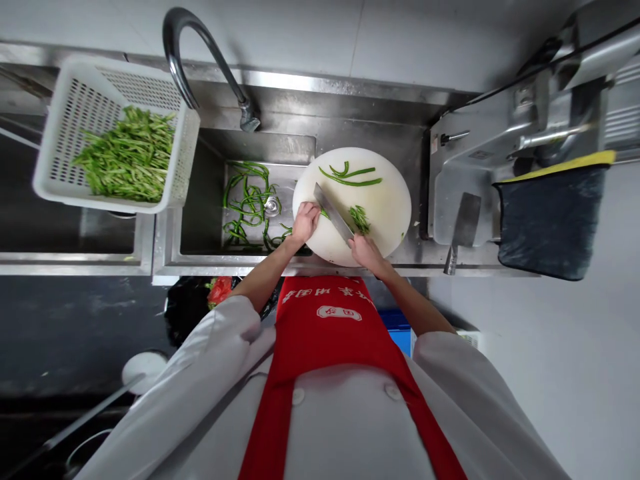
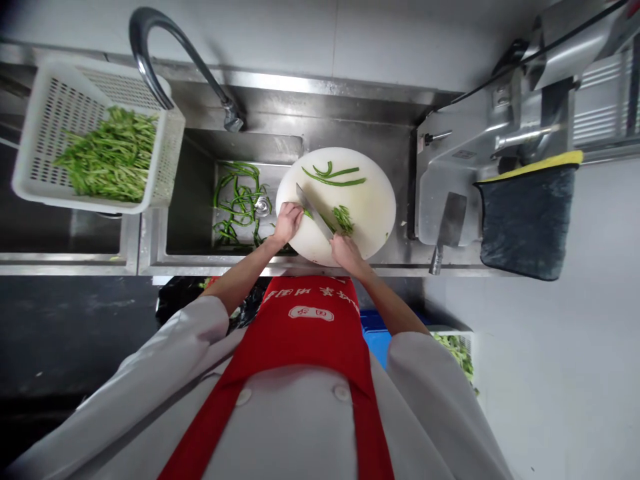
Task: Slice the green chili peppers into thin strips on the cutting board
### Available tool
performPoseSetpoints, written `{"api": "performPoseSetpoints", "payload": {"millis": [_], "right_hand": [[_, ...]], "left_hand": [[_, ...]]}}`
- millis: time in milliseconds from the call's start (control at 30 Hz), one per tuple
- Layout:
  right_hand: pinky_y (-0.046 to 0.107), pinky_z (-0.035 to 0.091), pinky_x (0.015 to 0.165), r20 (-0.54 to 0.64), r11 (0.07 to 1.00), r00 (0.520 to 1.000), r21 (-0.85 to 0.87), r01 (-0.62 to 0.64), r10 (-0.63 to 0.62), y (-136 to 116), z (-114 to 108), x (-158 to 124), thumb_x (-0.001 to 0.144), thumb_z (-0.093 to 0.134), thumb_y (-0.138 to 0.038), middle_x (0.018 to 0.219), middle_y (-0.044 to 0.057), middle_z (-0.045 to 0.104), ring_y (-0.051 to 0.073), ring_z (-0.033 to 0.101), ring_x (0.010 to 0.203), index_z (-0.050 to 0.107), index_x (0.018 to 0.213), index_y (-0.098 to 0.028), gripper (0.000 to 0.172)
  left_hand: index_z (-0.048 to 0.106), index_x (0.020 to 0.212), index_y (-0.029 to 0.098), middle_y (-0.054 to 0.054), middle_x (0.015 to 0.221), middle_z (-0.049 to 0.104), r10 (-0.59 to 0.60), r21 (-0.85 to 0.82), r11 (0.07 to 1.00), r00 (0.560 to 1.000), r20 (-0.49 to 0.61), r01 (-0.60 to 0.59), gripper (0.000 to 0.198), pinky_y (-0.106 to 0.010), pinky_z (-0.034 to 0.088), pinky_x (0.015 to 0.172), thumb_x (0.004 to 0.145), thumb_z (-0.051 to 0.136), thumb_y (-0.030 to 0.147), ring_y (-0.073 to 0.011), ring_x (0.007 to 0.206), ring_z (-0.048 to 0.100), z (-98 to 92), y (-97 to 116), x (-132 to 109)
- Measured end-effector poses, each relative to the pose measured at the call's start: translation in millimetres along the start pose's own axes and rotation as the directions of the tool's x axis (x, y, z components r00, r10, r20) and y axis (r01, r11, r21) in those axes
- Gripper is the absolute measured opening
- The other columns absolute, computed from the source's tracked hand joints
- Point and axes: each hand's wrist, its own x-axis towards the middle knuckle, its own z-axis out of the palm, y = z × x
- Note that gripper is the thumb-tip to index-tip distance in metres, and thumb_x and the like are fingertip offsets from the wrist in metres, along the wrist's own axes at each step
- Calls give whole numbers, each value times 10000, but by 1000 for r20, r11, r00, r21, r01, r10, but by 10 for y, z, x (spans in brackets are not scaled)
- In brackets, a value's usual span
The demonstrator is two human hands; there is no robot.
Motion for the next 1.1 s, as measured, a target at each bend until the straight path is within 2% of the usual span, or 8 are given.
{"api": "performPoseSetpoints", "payload": {"millis": [233, 633, 767, 933, 1100], "right_hand": [[361, 460, 935, 6, 999, 1000, -35, -16, 16, -25, -45, -54, 1063, 341, -283, 1086, 218, 698, 308, 668, 1084, 605, 1214, -102, 354], [411, 474, 926, 23, 998, 998, -16, 54, -53, -60, -123, -5, 1050, 330, -284, 1054, 238, 686, 343, 649, 1077, 612, 1230, -59, 404], [414, 469, 929, 31, 998, 998, -7, 56, -55, -14, -93, 13, 1047, 338, -282, 1062, 242, 682, 353, 648, 1085, 624, 1201, -64, 391], [411, 455, 938, 31, 998, 998, -22, 52, -51, -40, -55, 29, 1046, 311, -269, 1086, 255, 675, 352, 644, 1088, 622, 1192, -41, 412], [421, 437, 949, 61, 997, 997, -59, 46, -42, -70, -101, -33, 1054, 269, -276, 1096, 257, 661, 351, 630, 1106, 580, 1253, -15, 451]], "left_hand": [[650, 1058, 186, -112, 1079, 616, 15, -19, 1000, 999, 49, -14, 293, -460, 481, 984, 1025, 374, 281, -253, 1081, 514, 8, -21, 9], [645, 1036, 187, -121, 1083, 601, 18, -26, 1000, 999, 31, -17, 303, -448, 489, 985, 1024, 352, 261, -255, 1093, 519, -1, -2, -18], [641, 1028, 203, -107, 1074, 605, 5, -22, 1000, 1000, 15, -4, 292, -433, 499, 984, 1027, 359, 276, -240, 1085, 533, -3, -33, -25], [642, 1022, 238, -87, 1054, 620, -35, -31, 999, 998, -59, 33, 282, -404, 510, 968, 1035, 373, 320, -225, 1067, 553, -28, -145, -36], [641, 1053, 230, -93, 1054, 616, -10, -69, 998, 997, -71, 5, 262, -405, 509, 968, 1026, 394, 314, -231, 1070, 557, 4, -190, -43]]}}
